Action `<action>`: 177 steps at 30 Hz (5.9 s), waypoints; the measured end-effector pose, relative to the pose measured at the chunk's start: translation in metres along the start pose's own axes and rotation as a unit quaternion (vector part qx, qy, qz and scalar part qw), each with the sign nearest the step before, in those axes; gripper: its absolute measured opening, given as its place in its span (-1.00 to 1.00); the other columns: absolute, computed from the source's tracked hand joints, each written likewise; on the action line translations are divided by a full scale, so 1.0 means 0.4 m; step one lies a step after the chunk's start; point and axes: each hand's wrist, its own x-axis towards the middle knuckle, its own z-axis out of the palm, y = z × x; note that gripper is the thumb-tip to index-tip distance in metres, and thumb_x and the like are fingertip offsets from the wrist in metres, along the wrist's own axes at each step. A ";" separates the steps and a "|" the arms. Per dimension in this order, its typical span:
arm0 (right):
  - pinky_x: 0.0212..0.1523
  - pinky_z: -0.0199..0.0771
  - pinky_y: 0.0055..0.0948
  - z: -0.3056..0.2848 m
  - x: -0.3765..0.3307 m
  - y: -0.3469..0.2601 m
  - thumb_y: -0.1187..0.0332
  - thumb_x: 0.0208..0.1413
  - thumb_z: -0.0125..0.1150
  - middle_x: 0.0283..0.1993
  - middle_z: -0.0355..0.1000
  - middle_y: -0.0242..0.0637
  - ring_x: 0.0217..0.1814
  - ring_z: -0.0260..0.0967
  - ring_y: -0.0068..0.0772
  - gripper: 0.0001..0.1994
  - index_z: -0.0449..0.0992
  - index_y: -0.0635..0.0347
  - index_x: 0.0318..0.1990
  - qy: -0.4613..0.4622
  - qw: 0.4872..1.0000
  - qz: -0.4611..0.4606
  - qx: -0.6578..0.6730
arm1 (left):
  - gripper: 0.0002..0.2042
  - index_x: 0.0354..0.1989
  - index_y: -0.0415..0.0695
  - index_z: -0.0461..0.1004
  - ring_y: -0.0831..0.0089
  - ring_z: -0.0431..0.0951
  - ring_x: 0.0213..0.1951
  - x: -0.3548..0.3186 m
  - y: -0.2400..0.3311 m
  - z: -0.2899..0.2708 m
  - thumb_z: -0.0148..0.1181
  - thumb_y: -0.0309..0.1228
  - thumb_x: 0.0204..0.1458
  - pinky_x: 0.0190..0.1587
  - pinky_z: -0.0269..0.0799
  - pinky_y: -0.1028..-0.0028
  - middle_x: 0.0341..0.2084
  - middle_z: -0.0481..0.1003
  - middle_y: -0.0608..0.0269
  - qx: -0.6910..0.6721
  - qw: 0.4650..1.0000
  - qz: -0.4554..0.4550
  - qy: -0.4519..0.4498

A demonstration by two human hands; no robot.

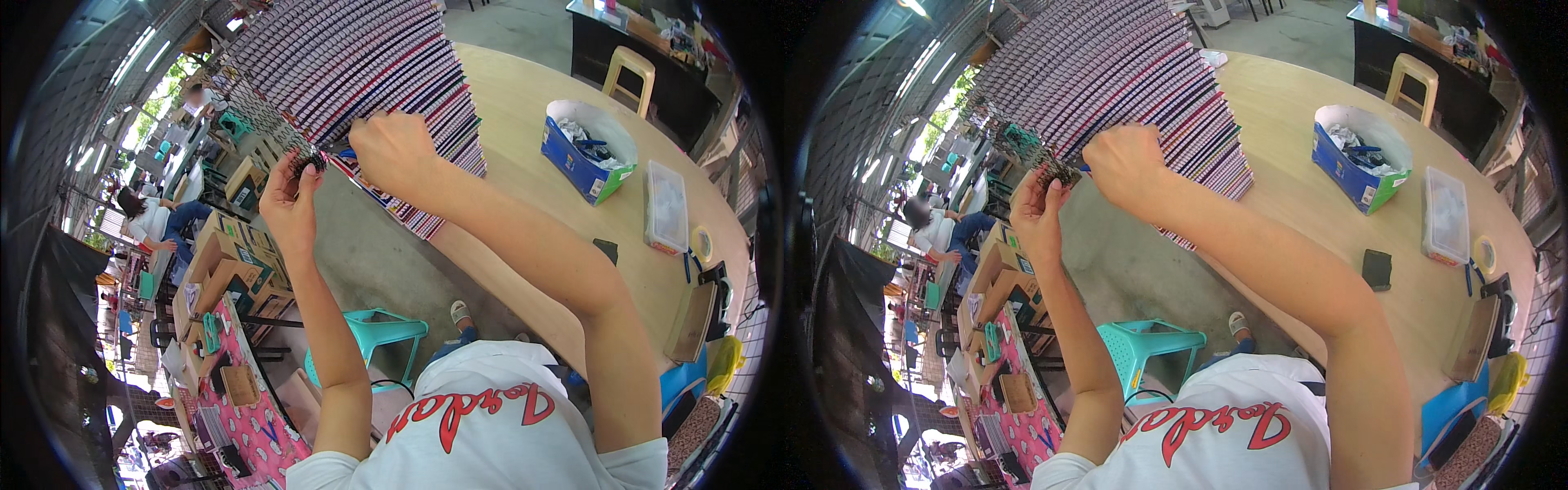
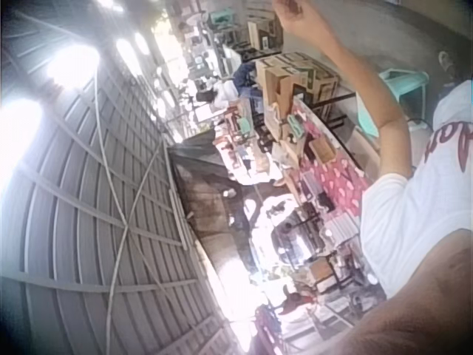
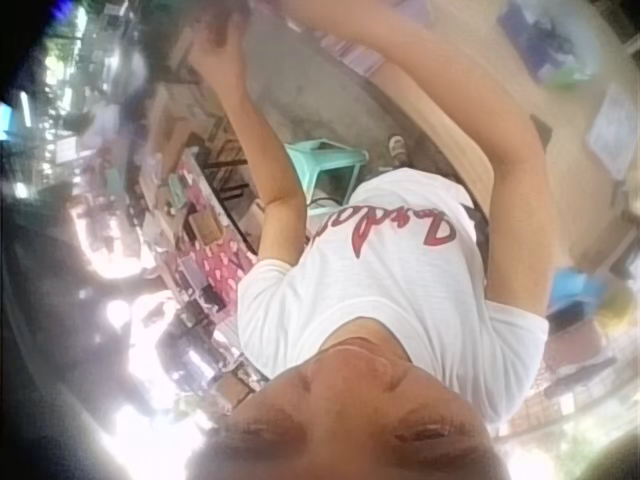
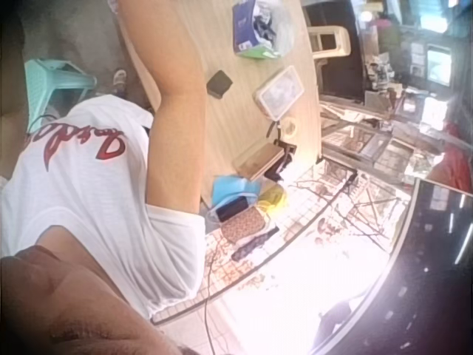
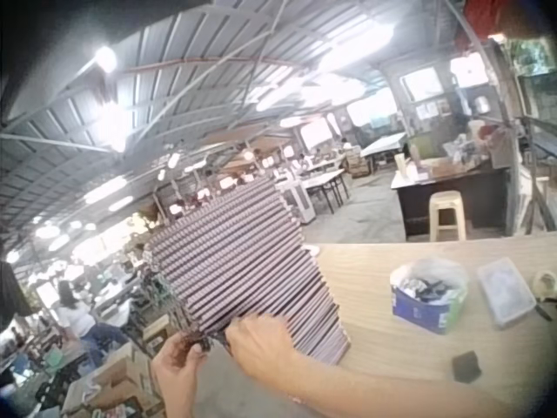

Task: The person uses pliers to trim the excess metal wire from the spiral bindings of notebooks, working through a large stack on a table.

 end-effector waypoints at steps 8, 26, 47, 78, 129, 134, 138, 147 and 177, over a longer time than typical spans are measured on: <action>-0.40 0.55 -0.18 -0.016 0.005 0.033 0.41 -0.14 0.20 -0.40 0.51 -0.09 -0.38 0.54 -0.09 -0.83 0.52 0.24 -0.33 -0.038 0.999 -0.018 0.032 | -0.70 0.02 -0.41 0.43 0.53 0.58 -0.27 -0.002 -0.002 0.013 0.19 -0.55 0.13 -0.18 0.59 0.53 -0.26 0.55 0.15 -0.019 0.999 -0.004 0.027; -0.36 0.46 -0.34 -0.182 -0.732 0.361 0.34 0.07 0.27 -0.44 0.36 -0.29 -0.42 0.38 -0.35 -0.80 0.41 0.27 -0.32 0.232 0.553 0.472 0.646 | -0.69 0.00 -0.41 0.46 0.33 0.57 -0.14 -0.202 -0.053 0.564 0.21 -0.50 0.12 -0.02 0.59 0.39 -0.13 0.51 0.04 -0.305 0.859 -0.298 -0.284; -0.16 0.41 -0.19 -0.138 -0.147 0.117 0.25 -0.15 0.41 -0.20 0.44 -0.19 -0.14 0.43 -0.10 -0.61 0.44 0.16 -0.17 -0.015 1.000 0.002 0.020 | -0.42 0.19 -0.23 0.17 0.36 0.36 -0.02 -0.100 -0.017 0.122 0.28 -0.25 0.11 0.05 0.33 0.37 0.05 0.29 0.14 -0.007 0.950 0.079 0.301; -0.29 0.45 -0.10 -0.047 0.031 -0.045 0.23 -0.15 0.33 -0.22 0.46 -0.15 -0.19 0.47 -0.14 -0.67 0.52 0.25 -0.25 -0.008 0.995 0.011 -0.104 | -0.84 -0.23 -0.31 0.46 0.45 0.61 -0.33 0.013 -0.009 0.027 0.27 -0.52 0.09 -0.24 0.60 0.51 -0.35 0.54 0.20 -0.148 0.980 0.004 0.133; -0.29 0.47 -0.13 -0.085 0.061 0.018 0.35 -0.11 0.24 -0.32 0.50 -0.15 -0.27 0.51 -0.13 -0.79 0.52 0.26 -0.31 0.052 0.996 -0.026 -0.064 | -0.80 -0.16 -0.35 0.47 0.46 0.62 -0.27 0.048 0.036 0.024 0.25 -0.48 0.12 -0.21 0.56 0.54 -0.32 0.57 0.17 -0.065 0.993 -0.007 0.094; -0.29 0.41 -0.16 -0.087 0.068 0.000 0.14 -0.20 0.44 -0.26 0.45 -0.22 -0.22 0.47 -0.17 -0.60 0.50 0.22 -0.29 0.047 0.995 -0.017 -0.089 | -0.79 -0.14 -0.35 0.47 0.45 0.63 -0.27 0.050 0.033 0.024 0.25 -0.48 0.11 -0.22 0.56 0.54 -0.32 0.57 0.17 -0.063 0.995 -0.001 0.082; -0.23 0.41 -0.11 -0.080 0.076 -0.015 0.20 -0.10 0.32 -0.23 0.45 -0.17 -0.17 0.46 -0.12 -0.67 0.52 0.27 -0.25 0.021 0.996 -0.025 -0.085 | -0.78 -0.14 -0.35 0.47 0.44 0.63 -0.27 0.050 0.033 0.020 0.25 -0.48 0.11 -0.23 0.56 0.54 -0.32 0.57 0.16 -0.065 0.994 0.000 0.084; -0.45 0.53 -0.18 -0.063 0.102 0.019 0.44 -0.12 0.11 -0.52 0.52 -0.12 -0.46 0.55 -0.11 -0.89 0.55 0.23 -0.50 0.044 0.997 -0.068 -0.012 | -0.81 -0.15 -0.36 0.47 0.44 0.63 -0.28 0.055 0.040 0.024 0.21 -0.50 0.14 -0.25 0.57 0.52 -0.31 0.57 0.16 -0.052 0.994 -0.002 0.096; -0.41 0.54 -0.15 -0.082 0.116 0.021 0.43 -0.09 0.14 -0.49 0.51 -0.10 -0.42 0.53 -0.06 -0.90 0.55 0.22 -0.44 -0.011 0.997 -0.078 -0.022 | -0.79 -0.12 -0.41 0.47 0.41 0.63 -0.28 0.060 0.074 0.022 0.20 -0.53 0.13 -0.21 0.57 0.52 -0.29 0.56 0.11 -0.025 0.996 -0.023 0.082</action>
